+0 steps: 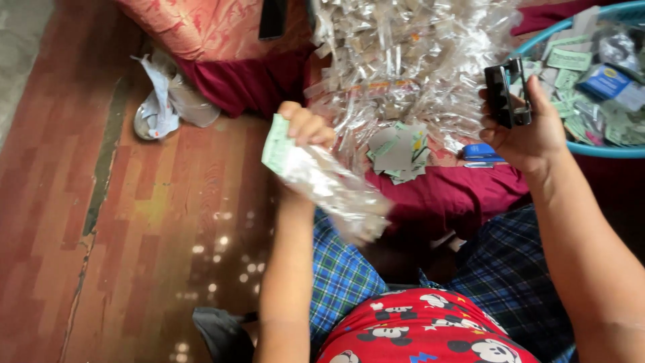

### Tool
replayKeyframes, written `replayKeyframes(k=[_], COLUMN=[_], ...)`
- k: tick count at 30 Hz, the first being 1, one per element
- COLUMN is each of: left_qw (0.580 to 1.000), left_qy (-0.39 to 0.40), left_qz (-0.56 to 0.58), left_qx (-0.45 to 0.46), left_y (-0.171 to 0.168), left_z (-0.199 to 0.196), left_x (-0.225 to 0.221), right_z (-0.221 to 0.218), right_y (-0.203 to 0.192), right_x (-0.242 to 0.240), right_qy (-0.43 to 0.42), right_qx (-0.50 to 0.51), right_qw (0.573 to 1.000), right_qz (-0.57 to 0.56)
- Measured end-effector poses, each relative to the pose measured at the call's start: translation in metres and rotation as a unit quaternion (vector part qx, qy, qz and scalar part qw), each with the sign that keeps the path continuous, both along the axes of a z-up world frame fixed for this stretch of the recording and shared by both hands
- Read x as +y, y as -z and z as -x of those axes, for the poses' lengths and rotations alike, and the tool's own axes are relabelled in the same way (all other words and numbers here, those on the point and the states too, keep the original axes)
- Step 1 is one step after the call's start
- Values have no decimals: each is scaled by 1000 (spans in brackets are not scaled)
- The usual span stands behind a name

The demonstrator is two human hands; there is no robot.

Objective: The person places small paper inserts into plastic bags, folds the tops, and secures them using a stapler.

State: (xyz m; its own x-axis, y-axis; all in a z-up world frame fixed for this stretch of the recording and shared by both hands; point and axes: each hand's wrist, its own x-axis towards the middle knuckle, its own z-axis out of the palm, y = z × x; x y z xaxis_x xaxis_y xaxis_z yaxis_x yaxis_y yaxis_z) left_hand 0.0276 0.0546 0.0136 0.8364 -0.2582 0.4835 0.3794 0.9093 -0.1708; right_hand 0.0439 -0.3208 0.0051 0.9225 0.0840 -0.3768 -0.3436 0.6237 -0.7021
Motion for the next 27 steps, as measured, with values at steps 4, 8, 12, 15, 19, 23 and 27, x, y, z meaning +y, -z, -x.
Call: replayKeyframes(k=[4,8,12,15,19,23,27], left_qw=[962,540,457,257,4,-172,-39], left_qy=[-147,-555,-530,-479,-486,-266,-302], left_qz=[-226,-624,-706,-816,-858,-940,-952], left_qx=[-49,103,113,195,166,131,2], left_y=[-36,-71,-52,-13,57,86,56], left_z=[0,10,53,101,136,130,74], left_x=[82,168,274,355,447,454,336], right_z=[8,15,13,9,-8,2,1], right_y=[-4,-8,-22,-17,-5,-52,-48], right_x=[-3,-2,2,-1,-20,5,18], right_qy=[-30,-41,-19,3,-48,-159,-342], right_qx=[-16,-25,27,31,-48,-12,24], right_qw=[999,998,999,999,961,808,692], right_qz=[-13,-26,-35,-17,267,567,635])
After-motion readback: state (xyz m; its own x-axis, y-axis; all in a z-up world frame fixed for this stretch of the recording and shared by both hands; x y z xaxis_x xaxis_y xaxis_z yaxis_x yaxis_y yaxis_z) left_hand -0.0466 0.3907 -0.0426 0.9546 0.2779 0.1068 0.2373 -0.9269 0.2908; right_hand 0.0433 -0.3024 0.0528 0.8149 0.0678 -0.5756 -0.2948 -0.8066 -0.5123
